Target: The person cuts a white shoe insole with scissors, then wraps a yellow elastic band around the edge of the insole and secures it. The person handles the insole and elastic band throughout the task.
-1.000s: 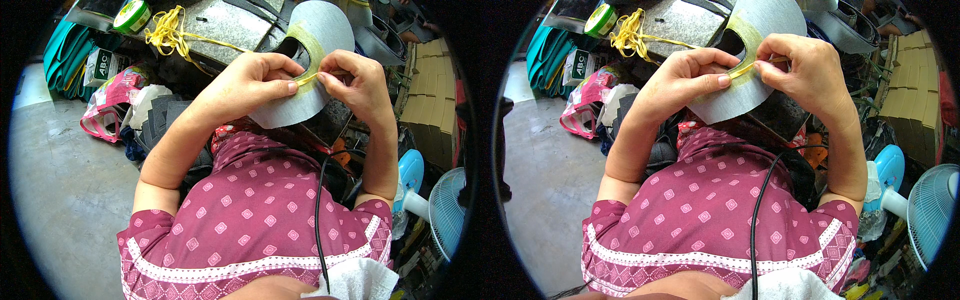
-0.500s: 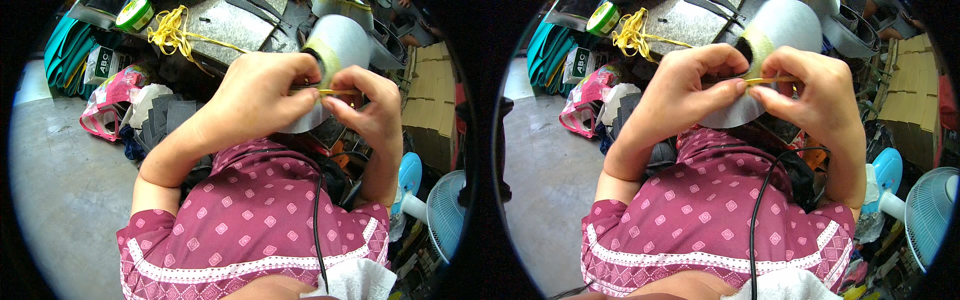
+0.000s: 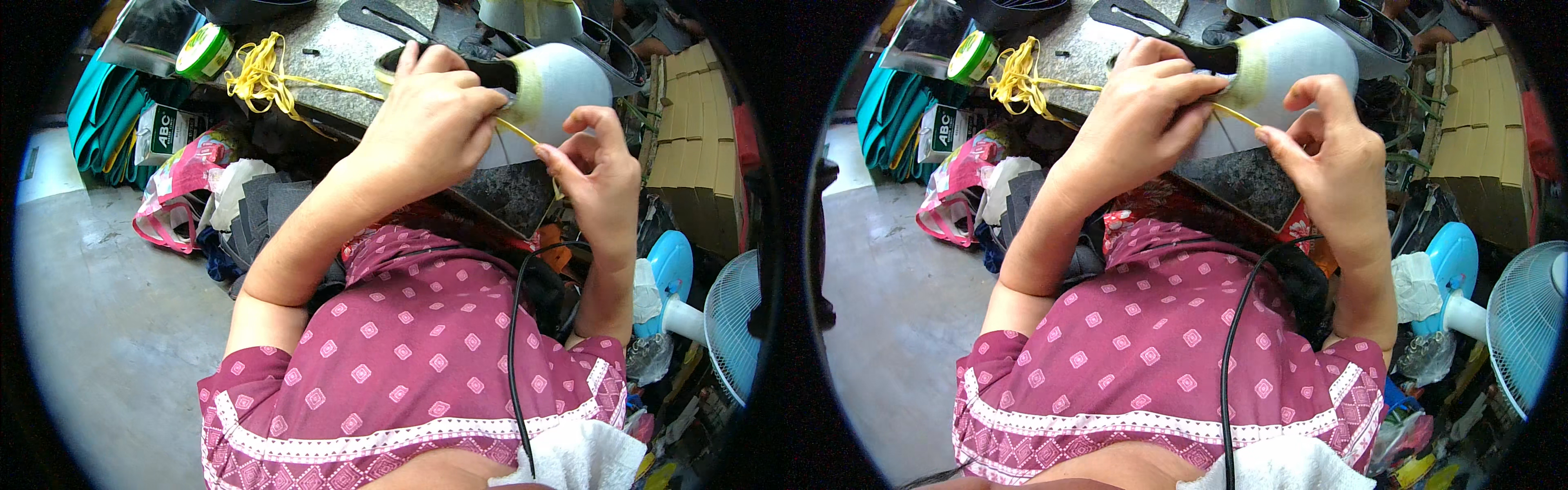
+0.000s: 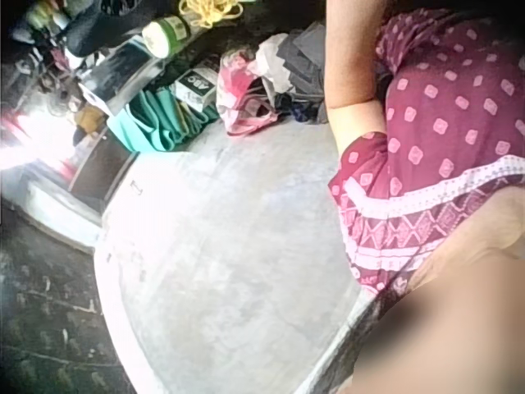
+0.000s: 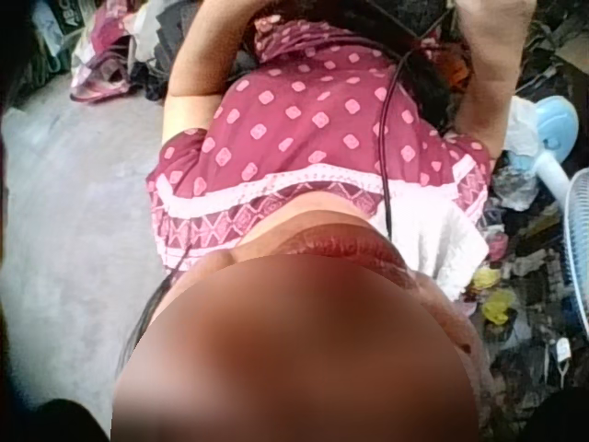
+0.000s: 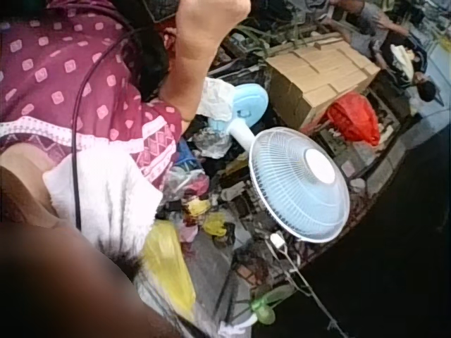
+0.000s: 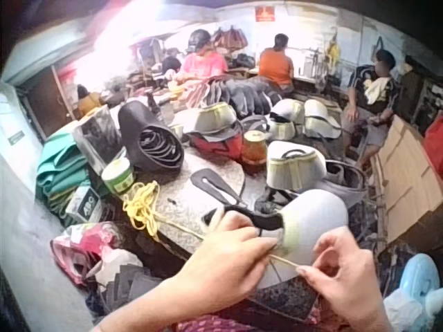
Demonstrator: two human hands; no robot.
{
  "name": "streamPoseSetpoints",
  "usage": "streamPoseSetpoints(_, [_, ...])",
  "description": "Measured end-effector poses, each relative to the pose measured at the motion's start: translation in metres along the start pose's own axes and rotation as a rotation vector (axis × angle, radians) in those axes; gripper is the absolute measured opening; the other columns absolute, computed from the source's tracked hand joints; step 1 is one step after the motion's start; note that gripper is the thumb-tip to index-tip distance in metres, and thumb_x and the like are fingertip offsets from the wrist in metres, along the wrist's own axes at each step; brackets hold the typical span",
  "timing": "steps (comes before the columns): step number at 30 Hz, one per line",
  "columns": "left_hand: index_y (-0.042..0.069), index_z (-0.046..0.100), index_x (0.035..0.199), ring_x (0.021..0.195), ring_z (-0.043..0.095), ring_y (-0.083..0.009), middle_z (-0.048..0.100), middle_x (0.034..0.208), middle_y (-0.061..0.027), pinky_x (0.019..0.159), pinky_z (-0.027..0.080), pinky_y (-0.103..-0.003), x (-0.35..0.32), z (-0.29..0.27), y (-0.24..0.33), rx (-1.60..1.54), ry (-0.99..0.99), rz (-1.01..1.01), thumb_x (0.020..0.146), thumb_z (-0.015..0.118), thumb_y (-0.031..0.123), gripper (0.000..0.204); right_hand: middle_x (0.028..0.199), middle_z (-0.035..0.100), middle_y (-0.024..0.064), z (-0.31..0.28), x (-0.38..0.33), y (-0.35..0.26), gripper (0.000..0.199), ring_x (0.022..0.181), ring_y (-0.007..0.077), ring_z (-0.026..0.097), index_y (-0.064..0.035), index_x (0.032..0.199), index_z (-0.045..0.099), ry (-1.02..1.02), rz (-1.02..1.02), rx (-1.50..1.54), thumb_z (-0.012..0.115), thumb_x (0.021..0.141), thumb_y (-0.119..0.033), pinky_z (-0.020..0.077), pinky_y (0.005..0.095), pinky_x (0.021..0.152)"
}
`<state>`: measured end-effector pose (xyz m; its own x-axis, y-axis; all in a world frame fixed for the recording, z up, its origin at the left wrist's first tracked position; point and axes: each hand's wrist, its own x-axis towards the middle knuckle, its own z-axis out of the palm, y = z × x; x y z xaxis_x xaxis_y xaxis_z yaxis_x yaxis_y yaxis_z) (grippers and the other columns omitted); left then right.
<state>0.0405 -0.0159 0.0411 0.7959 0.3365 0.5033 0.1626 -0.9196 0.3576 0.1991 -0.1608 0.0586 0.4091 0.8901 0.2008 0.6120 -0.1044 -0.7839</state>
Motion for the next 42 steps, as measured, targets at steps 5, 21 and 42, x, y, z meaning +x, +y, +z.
streamPoseSetpoints(5, [0.002, 0.072, 0.099, 0.099, 0.056, -0.0277, 0.065, 0.091, -0.0105, 0.09, 0.045, -0.038, -0.011, -0.003, -0.011, -0.123, 0.002, -0.049, 0.077, 0.066, 0.009, 0.024, 0.067, 0.058, -0.0034, -0.016, 0.012, -0.007, 0.009, 0.059, 0.0024, 0.05, -0.0014, 0.089, 0.069, -0.204, -0.075, -0.126, 0.074, 0.082, -0.004, 0.0373, 0.0196, 0.053])
streamPoseSetpoints(21, [0.001, 0.068, 0.094, 0.09, 0.055, -0.0248, 0.062, 0.085, -0.0089, 0.088, 0.043, -0.036, -0.018, -0.003, -0.003, -0.287, 0.002, -0.123, 0.076, 0.065, 0.012, 0.021, 0.074, 0.055, -0.0036, -0.028, 0.049, -0.016, 0.014, 0.064, 0.0021, 0.047, -0.0003, 0.089, 0.063, -0.416, -0.25, 0.038, 0.073, 0.084, -0.009, 0.0377, 0.0191, 0.056])
streamPoseSetpoints(42, [0.009, 0.074, 0.089, 0.09, 0.06, -0.023, 0.068, 0.082, -0.0028, 0.109, 0.024, -0.056, -0.017, 0.008, 0.004, -0.349, 0.045, -0.152, 0.083, 0.068, 0.029, 0.022, 0.075, 0.051, -0.0073, -0.021, 0.059, 0.01, 0.013, 0.065, -0.0005, 0.043, -0.004, 0.086, 0.059, -0.483, -0.044, 0.204, 0.07, 0.084, -0.011, 0.0328, 0.0164, 0.055])
